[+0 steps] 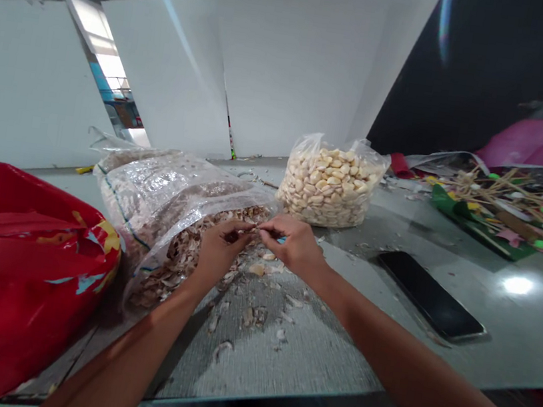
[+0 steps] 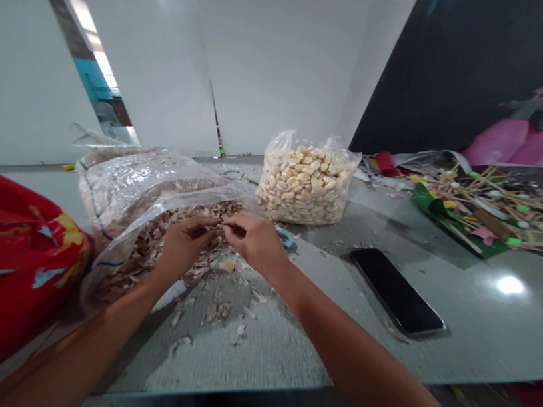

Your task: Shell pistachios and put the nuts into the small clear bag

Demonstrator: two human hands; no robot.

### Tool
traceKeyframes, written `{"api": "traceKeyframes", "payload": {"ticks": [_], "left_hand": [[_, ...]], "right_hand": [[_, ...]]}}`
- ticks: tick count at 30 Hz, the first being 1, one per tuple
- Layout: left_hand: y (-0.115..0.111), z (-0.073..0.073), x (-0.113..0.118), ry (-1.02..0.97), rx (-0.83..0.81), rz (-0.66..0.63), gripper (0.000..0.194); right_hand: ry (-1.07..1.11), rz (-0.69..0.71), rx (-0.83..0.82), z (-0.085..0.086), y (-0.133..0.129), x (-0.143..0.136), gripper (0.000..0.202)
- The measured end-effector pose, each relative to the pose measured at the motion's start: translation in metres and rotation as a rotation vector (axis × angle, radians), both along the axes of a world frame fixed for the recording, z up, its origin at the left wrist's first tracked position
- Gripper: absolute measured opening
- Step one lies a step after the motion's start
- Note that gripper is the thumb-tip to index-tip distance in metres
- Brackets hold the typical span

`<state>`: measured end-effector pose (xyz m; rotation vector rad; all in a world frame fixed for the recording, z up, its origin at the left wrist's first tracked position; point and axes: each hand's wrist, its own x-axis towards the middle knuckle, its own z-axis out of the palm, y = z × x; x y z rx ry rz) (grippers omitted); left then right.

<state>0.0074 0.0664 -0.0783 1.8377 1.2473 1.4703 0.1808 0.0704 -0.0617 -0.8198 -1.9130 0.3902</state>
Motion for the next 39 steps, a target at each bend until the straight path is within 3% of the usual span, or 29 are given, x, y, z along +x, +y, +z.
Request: {"api": "traceKeyframes", "payload": {"ticks": [6,11,18,21,28,39], "left_hand": [[-0.004,0.000,0.001,0.065,0.076,-0.009,0.016],[-0.002,0.002,0.003,-0.192,-0.117,-0.018,0.023],[0.003,0.001,0.003,-0.508,-0.177,-0.225,0.023],[0.001,0.001,0.003,-0.490,-0.187,-0.260,0.023],[-0.005,0.007,0.004,-0.312,-0.197,-0.181,0.030],[-0.009,0.012,0.006,-0.208,-0.174,-0.143,0.027]], "right_hand": [[-0.076,-0.106,0.067,-0.001,-0.003,-0.003,0.014],[0.007,-0.124,-0.013,0.000,-0.002,-0.004,0.012],[0.014,-0.261,-0.186,-0.009,0.016,0.009,0.015],[-0.001,-0.215,-0.166,-0.008,0.016,0.010,0.017],[0.159,0.082,-0.192,0.000,0.004,0.005,0.026],[-0.009,0.044,-0.102,0.005,0.002,0.007,0.020]]}}
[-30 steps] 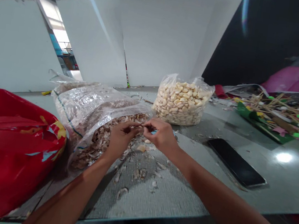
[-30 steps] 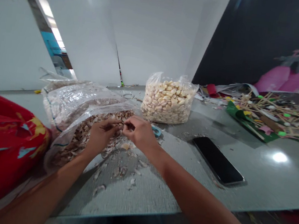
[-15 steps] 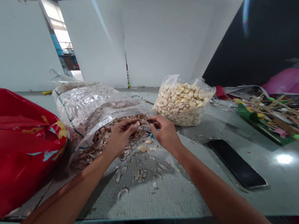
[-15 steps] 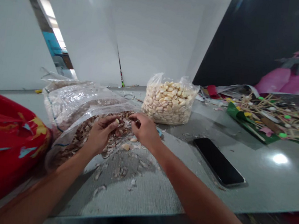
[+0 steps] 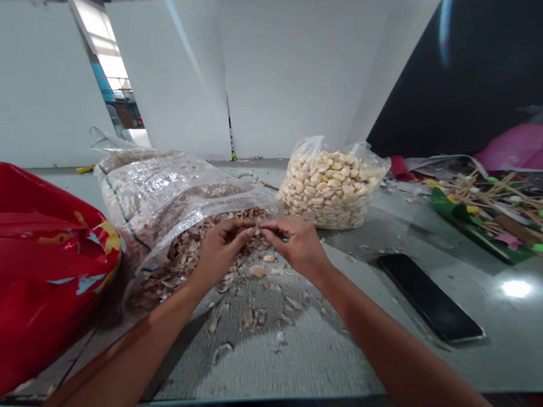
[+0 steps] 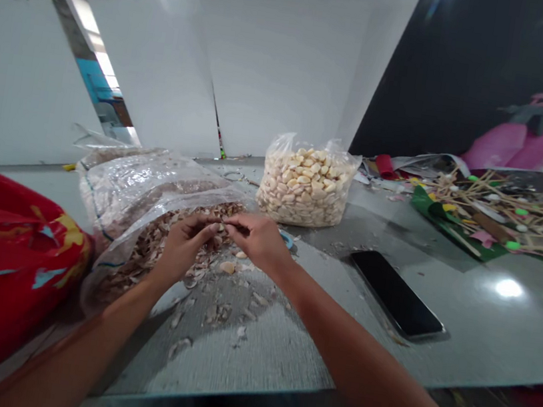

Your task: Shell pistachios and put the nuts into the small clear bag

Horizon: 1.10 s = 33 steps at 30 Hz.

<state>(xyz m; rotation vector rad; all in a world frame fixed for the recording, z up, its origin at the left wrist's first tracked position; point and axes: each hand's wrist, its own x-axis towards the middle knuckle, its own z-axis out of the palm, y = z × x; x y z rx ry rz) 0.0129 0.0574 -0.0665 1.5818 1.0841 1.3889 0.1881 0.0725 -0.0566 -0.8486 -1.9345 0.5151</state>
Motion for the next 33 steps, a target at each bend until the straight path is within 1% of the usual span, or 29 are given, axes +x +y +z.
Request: {"api": "traceKeyframes", "payload": {"ticks": [4,8,11,14,18,21,24,28,30,33], "left_hand": [[0.000,0.002,0.000,0.008,-0.013,0.023,0.028],[0.000,0.003,0.001,0.017,-0.003,0.037,0.025],[0.001,0.001,0.002,0.013,0.017,0.023,0.023],[0.001,-0.001,0.002,0.010,0.035,-0.005,0.023],[0.000,-0.001,0.001,-0.005,0.014,-0.031,0.027],[-0.001,0.002,0.000,0.010,-0.006,0.009,0.029],[-0.001,0.003,0.000,0.016,-0.015,0.056,0.030],[0.001,0.000,-0.001,0.012,-0.023,0.017,0.035],[0.003,-0.001,-0.002,0.013,-0.013,0.021,0.035],[0.004,-0.001,-0.002,0.002,0.010,0.046,0.032]], "right_hand": [[-0.042,0.032,0.024,-0.001,0.000,0.001,0.020],[-0.178,-0.048,0.105,-0.001,-0.004,0.000,0.018],[-0.289,-0.110,0.188,-0.004,-0.007,-0.003,0.018],[-0.326,-0.107,0.231,-0.008,-0.007,-0.005,0.017],[-0.200,-0.085,0.169,-0.008,-0.006,-0.005,0.015],[-0.056,-0.038,0.103,-0.006,-0.005,-0.004,0.018],[0.040,0.034,-0.029,-0.009,-0.003,-0.005,0.020],[0.104,0.050,-0.175,-0.016,0.001,-0.008,0.023],[0.106,0.052,-0.184,-0.018,0.002,-0.009,0.023],[0.074,0.019,-0.097,-0.014,0.000,-0.008,0.017]]}}
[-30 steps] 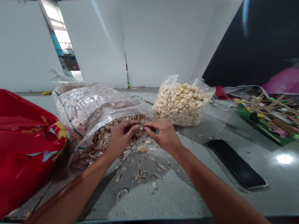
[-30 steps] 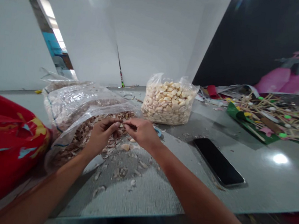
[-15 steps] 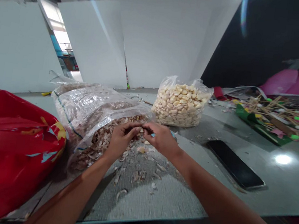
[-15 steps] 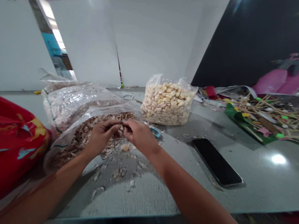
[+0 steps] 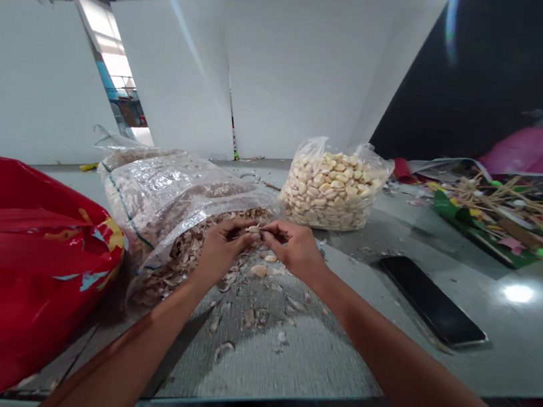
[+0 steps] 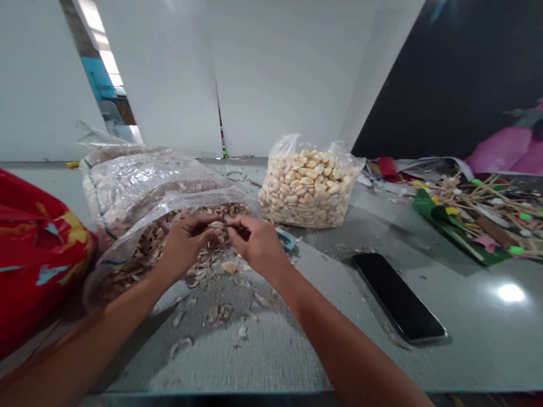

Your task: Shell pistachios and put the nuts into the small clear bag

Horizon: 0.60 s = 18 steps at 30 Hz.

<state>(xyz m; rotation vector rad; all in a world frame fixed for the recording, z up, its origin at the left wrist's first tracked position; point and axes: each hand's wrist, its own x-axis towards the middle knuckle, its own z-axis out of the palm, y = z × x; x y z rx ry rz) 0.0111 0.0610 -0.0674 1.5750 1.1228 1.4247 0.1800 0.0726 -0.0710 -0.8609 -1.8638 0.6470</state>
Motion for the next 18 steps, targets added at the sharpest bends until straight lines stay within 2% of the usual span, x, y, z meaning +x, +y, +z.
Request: {"api": "traceKeyframes", "payload": {"ticks": [4,7,10,18], "left_hand": [[0.001,-0.003,0.000,-0.003,-0.014,0.007,0.032],[0.005,-0.012,-0.003,0.079,0.001,0.008,0.034],[0.009,-0.018,-0.007,0.181,0.081,0.026,0.031],[0.002,-0.004,-0.006,0.474,0.199,0.024,0.025]], "right_hand": [[-0.038,-0.084,0.189,0.008,-0.004,0.002,0.013],[-0.109,-0.054,0.309,0.012,-0.006,0.005,0.016],[-0.176,-0.019,0.357,0.011,-0.005,0.008,0.020],[-0.379,-0.043,0.418,0.006,0.003,0.015,0.021]]}}
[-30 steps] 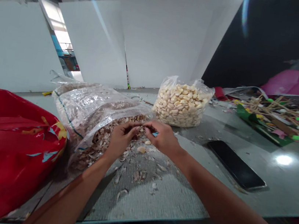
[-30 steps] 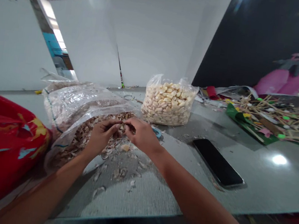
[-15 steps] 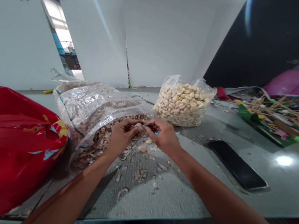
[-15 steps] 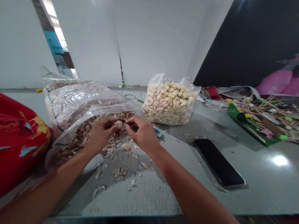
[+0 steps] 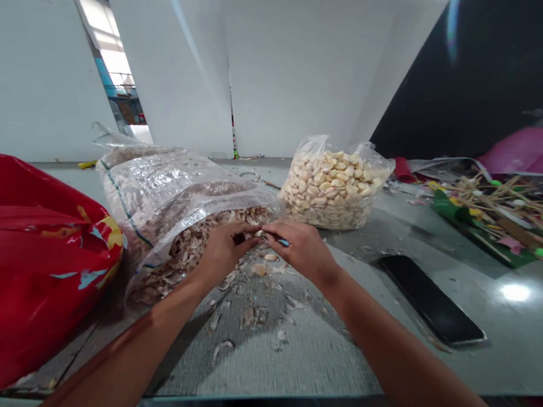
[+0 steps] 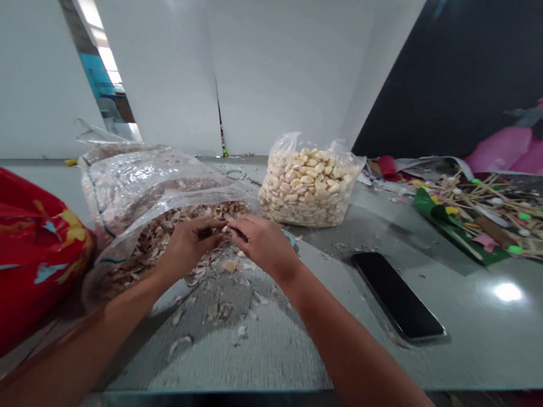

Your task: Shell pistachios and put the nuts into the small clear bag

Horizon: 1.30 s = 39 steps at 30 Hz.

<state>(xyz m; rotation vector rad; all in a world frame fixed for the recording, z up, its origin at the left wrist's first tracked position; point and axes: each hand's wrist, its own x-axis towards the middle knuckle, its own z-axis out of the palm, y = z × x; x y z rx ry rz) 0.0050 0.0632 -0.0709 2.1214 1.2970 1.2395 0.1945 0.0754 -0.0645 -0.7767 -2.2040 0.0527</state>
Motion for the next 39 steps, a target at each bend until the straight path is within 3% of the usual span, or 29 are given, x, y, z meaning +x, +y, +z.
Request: {"api": "traceKeyframes", "payload": {"ticks": [10,23,31,35,39], "left_hand": [[-0.002,0.005,0.000,0.137,0.076,-0.034,0.023],[-0.003,0.000,0.002,0.029,0.070,-0.028,0.023],[-0.002,0.000,0.005,-0.333,-0.177,-0.019,0.029],[-0.003,0.004,0.008,-0.479,-0.257,-0.065,0.034],[-0.003,0.003,0.008,-0.462,-0.249,-0.080,0.027]], "right_hand": [[-0.088,-0.024,0.021,0.004,-0.001,-0.002,0.014],[0.229,-0.129,-0.140,0.000,-0.006,-0.015,0.009],[0.451,-0.047,-0.341,-0.001,0.000,-0.011,0.013],[0.421,0.011,-0.272,0.001,-0.001,-0.010,0.019],[0.382,0.012,-0.256,0.001,-0.003,-0.011,0.020]]}}
